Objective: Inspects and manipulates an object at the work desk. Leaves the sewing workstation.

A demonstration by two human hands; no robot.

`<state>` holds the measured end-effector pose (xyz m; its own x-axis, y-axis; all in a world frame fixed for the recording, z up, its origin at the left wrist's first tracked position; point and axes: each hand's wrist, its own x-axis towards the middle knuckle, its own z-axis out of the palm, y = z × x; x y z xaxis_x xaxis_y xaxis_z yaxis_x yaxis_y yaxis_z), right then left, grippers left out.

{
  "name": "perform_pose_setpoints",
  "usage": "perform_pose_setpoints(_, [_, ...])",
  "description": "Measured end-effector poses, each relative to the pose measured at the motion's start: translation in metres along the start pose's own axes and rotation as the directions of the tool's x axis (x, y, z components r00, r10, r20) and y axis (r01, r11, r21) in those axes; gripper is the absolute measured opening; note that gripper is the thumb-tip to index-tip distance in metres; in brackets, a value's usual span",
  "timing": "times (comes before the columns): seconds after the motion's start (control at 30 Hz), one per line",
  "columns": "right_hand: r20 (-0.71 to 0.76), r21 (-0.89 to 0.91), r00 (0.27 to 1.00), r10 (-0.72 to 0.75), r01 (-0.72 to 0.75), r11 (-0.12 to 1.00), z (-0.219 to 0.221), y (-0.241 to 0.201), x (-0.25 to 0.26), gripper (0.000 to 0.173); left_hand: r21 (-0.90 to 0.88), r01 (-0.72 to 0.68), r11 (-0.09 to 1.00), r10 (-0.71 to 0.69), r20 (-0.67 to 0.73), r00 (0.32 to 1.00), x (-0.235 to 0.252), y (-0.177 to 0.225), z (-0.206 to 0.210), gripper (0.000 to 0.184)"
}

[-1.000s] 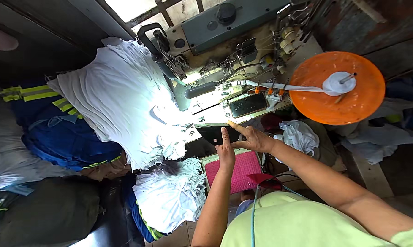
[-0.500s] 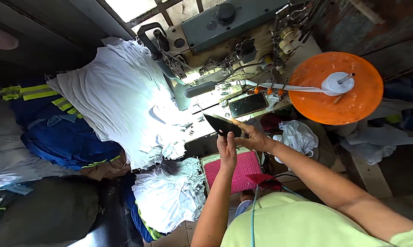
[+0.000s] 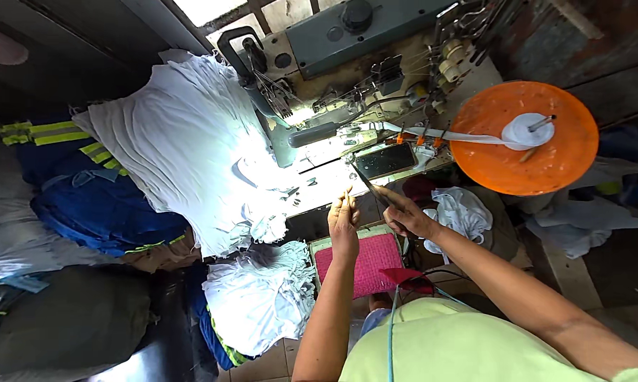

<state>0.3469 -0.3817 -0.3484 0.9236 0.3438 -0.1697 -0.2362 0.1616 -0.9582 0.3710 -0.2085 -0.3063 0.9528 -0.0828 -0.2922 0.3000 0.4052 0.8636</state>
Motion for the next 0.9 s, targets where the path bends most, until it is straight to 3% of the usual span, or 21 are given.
perform_pose_setpoints(0.17, [0.033, -0.065, 0.999, -0.009, 0.011, 0.998, 0.007, -0.004, -0.002, 0.083, 0.014, 0.001, 1.000, -0.001, -0.038, 0.999, 0.004, -0.003, 0.000, 0.025])
perform_pose_setpoints(0.33, [0.069, -0.464, 0.996, -0.064, 0.089, 0.881, 0.015, -0.018, -0.002, 0.090, 0.036, -0.048, 0.998, 0.052, -0.111, 0.992, -0.003, -0.003, 0.001, 0.025])
perform_pose_setpoints(0.4, [0.063, -0.532, 0.994, -0.086, 0.107, 0.840, 0.020, -0.022, 0.000, 0.094, 0.072, -0.014, 0.997, 0.025, -0.154, 0.988, -0.008, -0.007, -0.001, 0.033])
perform_pose_setpoints(0.47, [0.062, -0.551, 0.994, -0.086, 0.106, 0.828, 0.023, -0.027, 0.002, 0.095, 0.069, 0.017, 0.997, -0.004, -0.178, 0.984, -0.010, -0.008, -0.001, 0.038])
perform_pose_setpoints(0.63, [0.057, -0.577, 0.997, -0.045, 0.069, 0.814, 0.026, -0.034, 0.009, 0.091, 0.062, -0.041, 0.997, 0.049, -0.133, 0.990, -0.011, -0.004, 0.003, 0.023])
perform_pose_setpoints(0.9, [0.073, -0.566, 0.995, -0.066, 0.096, 0.819, 0.030, -0.033, 0.011, 0.088, 0.071, -0.035, 0.997, 0.045, -0.139, 0.989, -0.016, 0.000, 0.001, 0.024])
